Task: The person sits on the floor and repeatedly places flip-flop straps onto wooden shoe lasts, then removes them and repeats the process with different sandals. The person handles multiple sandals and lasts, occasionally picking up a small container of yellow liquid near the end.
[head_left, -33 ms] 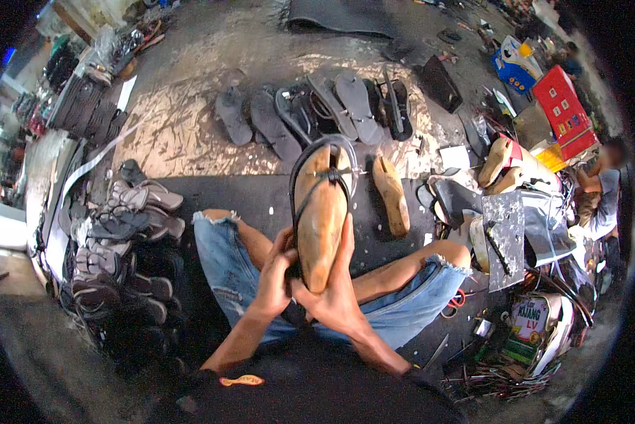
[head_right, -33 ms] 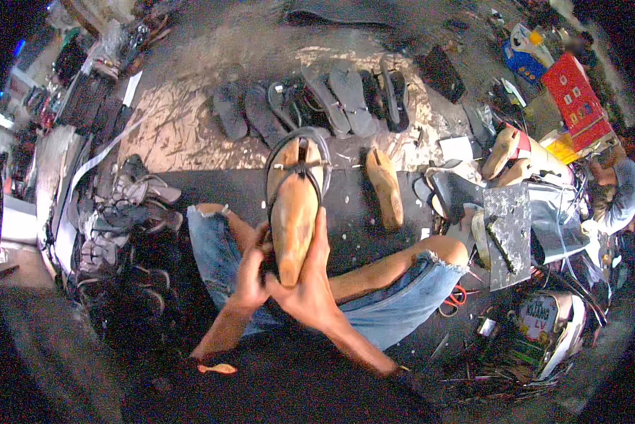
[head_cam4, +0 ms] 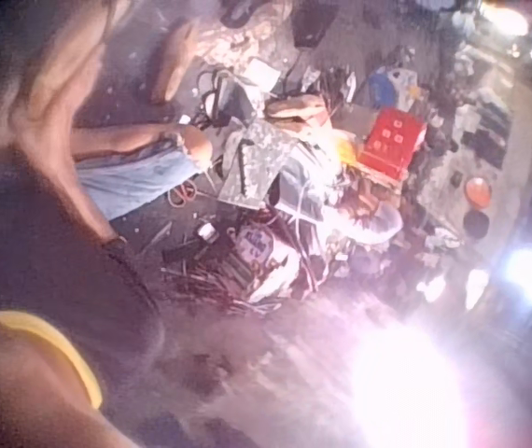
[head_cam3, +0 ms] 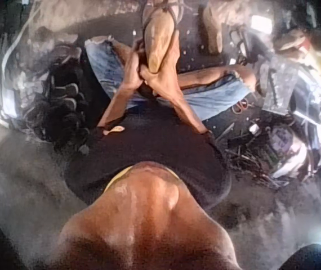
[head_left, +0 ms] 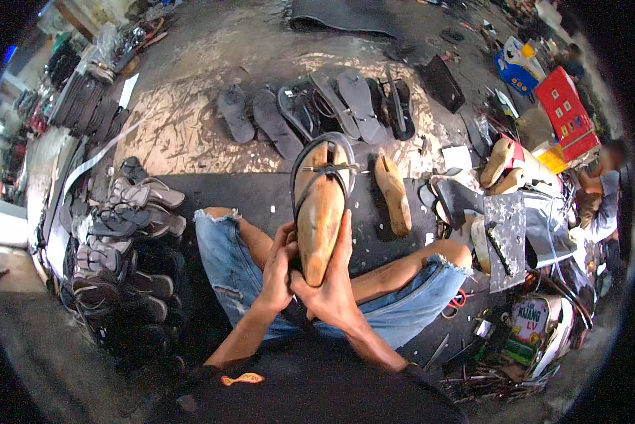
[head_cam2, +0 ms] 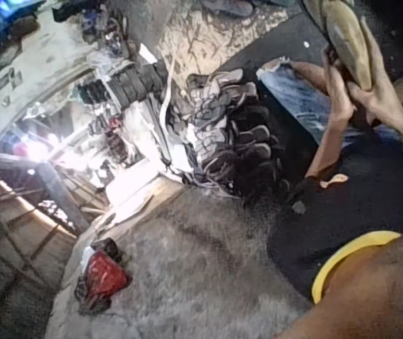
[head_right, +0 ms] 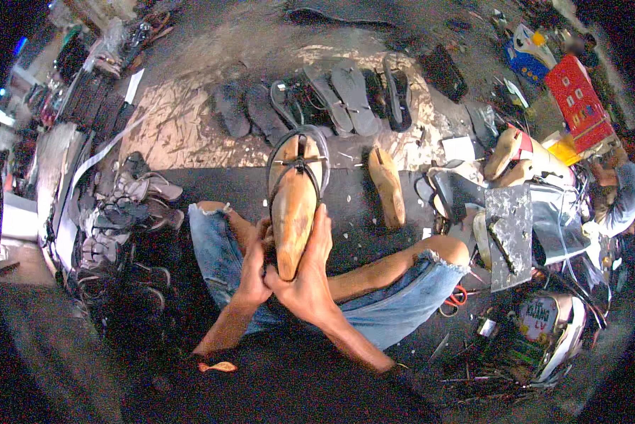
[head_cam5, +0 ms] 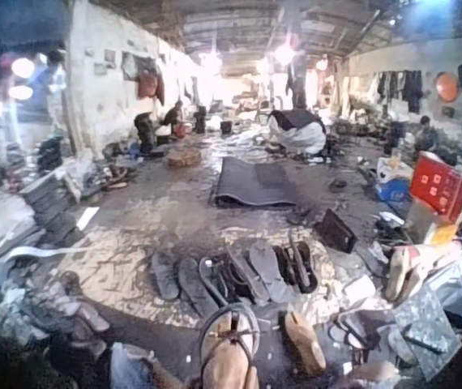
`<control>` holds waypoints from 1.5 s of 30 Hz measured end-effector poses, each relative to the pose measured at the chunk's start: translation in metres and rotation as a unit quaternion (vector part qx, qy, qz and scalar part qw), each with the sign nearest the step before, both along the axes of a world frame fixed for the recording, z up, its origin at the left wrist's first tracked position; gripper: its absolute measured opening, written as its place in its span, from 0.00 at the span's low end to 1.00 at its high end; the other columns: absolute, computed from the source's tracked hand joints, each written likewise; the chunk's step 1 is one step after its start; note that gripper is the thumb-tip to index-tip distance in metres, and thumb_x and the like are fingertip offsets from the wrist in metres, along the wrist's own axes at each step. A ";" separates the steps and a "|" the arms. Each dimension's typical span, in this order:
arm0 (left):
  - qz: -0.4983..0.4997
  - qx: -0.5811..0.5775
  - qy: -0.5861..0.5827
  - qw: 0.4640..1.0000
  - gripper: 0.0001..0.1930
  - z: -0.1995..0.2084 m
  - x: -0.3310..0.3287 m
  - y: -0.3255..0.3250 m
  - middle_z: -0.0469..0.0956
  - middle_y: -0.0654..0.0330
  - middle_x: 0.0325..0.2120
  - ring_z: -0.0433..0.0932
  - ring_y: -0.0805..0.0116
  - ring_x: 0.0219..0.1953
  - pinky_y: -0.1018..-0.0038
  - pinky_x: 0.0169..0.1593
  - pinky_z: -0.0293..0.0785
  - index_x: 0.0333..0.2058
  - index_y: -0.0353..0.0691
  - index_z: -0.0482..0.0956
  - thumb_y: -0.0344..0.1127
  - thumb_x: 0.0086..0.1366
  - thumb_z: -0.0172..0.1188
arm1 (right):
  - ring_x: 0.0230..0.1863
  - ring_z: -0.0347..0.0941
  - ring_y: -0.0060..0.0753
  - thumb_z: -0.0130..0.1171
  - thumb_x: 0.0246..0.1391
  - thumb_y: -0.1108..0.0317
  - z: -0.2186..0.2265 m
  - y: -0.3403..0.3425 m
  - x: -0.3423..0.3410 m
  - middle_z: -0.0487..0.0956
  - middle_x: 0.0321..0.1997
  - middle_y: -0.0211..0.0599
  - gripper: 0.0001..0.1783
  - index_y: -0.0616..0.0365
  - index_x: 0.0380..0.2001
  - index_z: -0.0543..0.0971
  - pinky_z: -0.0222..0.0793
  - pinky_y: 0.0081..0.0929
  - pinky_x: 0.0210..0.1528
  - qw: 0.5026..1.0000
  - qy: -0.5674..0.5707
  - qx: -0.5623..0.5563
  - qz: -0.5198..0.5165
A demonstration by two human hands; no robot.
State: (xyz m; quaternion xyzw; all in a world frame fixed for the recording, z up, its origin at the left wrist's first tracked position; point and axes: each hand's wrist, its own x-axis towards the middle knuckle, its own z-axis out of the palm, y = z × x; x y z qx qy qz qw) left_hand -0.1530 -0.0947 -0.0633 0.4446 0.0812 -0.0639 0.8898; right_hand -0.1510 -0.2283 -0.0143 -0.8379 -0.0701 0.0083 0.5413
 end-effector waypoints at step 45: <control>0.240 0.301 0.024 0.923 0.18 -0.002 0.081 0.201 0.84 0.61 0.45 0.82 0.71 0.43 0.72 0.49 0.79 0.51 0.36 0.82 0.33 0.64 0.71 | 0.58 0.74 0.65 0.77 0.51 0.59 -0.125 -0.064 0.299 0.78 0.59 0.55 0.39 0.58 0.64 0.74 0.68 0.54 0.64 0.900 -0.269 -0.340 -0.042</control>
